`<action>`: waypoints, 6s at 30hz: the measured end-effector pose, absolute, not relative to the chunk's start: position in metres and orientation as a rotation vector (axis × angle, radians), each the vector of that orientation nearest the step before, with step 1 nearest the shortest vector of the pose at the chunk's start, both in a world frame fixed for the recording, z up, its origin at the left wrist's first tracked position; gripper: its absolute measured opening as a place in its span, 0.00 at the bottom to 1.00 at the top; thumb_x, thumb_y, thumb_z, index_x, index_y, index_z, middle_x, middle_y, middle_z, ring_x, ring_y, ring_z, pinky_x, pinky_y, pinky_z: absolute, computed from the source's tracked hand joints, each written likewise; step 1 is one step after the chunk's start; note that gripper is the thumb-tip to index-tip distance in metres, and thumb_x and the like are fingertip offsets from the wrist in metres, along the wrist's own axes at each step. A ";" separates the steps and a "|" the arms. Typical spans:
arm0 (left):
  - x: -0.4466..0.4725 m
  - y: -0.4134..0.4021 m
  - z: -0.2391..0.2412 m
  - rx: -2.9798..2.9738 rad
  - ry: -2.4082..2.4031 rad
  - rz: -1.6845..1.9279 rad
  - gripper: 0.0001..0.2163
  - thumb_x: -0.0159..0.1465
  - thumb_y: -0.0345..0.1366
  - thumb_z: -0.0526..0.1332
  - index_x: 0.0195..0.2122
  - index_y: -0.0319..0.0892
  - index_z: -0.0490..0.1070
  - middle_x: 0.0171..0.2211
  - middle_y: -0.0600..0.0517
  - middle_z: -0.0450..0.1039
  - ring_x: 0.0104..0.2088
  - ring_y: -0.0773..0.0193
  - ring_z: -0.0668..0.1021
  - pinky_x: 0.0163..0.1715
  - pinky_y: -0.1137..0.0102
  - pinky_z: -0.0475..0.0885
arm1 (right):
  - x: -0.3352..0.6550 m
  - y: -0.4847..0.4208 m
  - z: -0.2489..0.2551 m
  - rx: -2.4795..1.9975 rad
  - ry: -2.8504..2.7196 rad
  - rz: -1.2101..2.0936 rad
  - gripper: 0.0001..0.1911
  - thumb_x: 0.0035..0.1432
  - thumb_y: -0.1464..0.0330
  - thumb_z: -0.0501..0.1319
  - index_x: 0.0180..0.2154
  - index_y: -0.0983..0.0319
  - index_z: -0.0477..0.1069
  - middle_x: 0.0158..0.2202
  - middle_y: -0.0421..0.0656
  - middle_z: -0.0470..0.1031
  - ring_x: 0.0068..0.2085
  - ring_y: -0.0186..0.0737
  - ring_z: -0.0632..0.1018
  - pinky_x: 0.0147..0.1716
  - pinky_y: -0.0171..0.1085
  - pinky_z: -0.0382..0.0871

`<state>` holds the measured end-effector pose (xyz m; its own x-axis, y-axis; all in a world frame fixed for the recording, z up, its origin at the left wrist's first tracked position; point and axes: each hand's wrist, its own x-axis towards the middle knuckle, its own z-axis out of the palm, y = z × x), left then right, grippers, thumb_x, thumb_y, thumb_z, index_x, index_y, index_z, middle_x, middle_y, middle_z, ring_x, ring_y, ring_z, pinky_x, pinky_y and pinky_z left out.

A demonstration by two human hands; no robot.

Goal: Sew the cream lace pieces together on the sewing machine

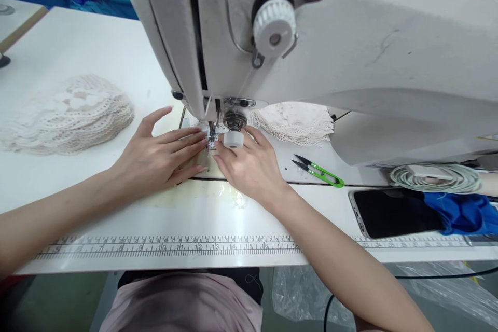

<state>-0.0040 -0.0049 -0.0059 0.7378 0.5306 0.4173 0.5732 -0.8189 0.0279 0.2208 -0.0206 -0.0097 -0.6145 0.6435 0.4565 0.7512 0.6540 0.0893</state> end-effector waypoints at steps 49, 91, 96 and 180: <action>-0.004 -0.007 -0.002 -2.726 -0.788 -0.516 0.15 0.70 0.39 0.57 0.54 0.40 0.72 0.50 0.47 0.77 0.52 0.54 0.76 0.50 0.56 0.68 | 0.212 -0.029 -0.008 -1.313 -2.537 -0.364 0.18 0.62 0.80 0.52 0.51 0.67 0.70 0.46 0.47 0.79 0.49 0.44 0.75 0.47 0.42 0.66; -0.002 -0.016 -0.005 -2.827 -0.745 -0.805 0.09 0.69 0.37 0.57 0.44 0.37 0.70 0.41 0.44 0.80 0.41 0.58 0.81 0.37 0.66 0.78 | 0.224 -0.028 -0.001 -0.930 -2.534 -0.219 0.12 0.63 0.67 0.59 0.45 0.64 0.75 0.44 0.46 0.80 0.42 0.42 0.76 0.41 0.41 0.68; -0.003 -0.020 -0.004 -2.725 -0.655 -0.618 0.15 0.67 0.36 0.59 0.51 0.33 0.72 0.48 0.42 0.78 0.45 0.53 0.79 0.38 0.62 0.78 | 0.223 -0.030 0.000 -0.818 -2.517 -0.304 0.12 0.61 0.78 0.56 0.39 0.63 0.77 0.42 0.42 0.82 0.42 0.38 0.78 0.43 0.40 0.72; -0.005 -0.011 -0.005 -2.821 -0.924 -0.522 0.14 0.71 0.35 0.53 0.54 0.37 0.70 0.53 0.46 0.76 0.54 0.55 0.77 0.68 0.43 0.54 | 0.215 -0.026 -0.010 -1.067 -2.473 -0.337 0.10 0.65 0.69 0.58 0.44 0.62 0.78 0.44 0.45 0.82 0.43 0.42 0.80 0.56 0.48 0.70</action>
